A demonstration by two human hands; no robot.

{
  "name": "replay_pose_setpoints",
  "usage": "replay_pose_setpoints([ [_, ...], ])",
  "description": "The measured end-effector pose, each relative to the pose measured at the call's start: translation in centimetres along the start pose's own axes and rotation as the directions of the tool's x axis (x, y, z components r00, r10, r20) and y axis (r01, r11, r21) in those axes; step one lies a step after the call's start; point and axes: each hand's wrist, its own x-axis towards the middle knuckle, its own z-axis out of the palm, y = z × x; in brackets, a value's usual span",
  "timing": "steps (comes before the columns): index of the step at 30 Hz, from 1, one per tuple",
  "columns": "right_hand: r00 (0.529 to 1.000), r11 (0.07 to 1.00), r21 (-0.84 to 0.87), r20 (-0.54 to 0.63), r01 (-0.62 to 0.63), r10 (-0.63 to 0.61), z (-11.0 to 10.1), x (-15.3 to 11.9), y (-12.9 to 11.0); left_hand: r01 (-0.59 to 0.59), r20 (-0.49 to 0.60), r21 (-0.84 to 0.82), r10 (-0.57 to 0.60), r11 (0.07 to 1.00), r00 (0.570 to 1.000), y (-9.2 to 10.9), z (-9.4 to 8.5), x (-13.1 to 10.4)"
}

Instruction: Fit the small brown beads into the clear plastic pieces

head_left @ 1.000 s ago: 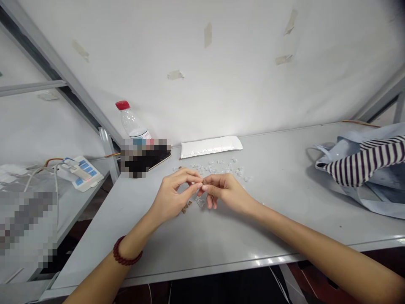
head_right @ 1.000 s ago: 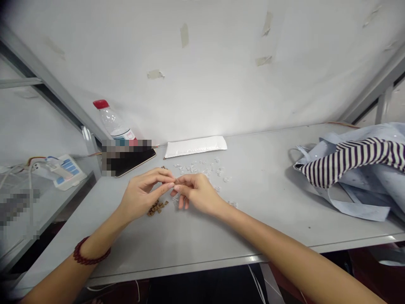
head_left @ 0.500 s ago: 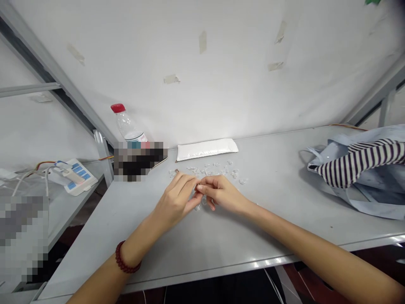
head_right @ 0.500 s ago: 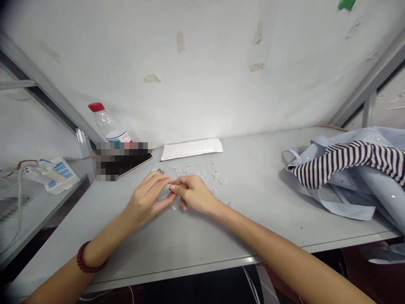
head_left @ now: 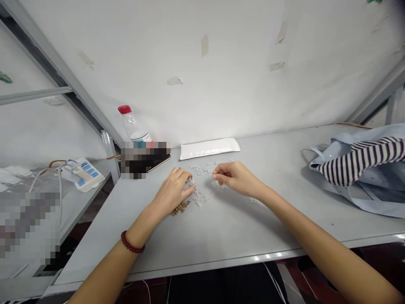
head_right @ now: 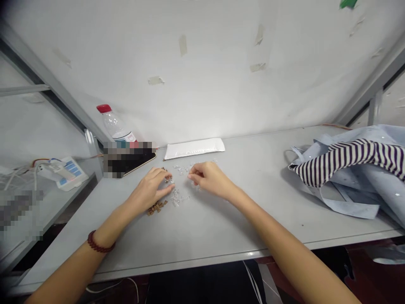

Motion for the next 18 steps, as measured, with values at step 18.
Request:
replay_pose_setpoints([
  [18, 0.926, 0.78, -0.507, 0.118, 0.367, -0.359, 5.8, 0.2, 1.3, 0.439, 0.57, -0.365, -0.175, 0.821, 0.802, 1.1, -3.2, -0.8],
])
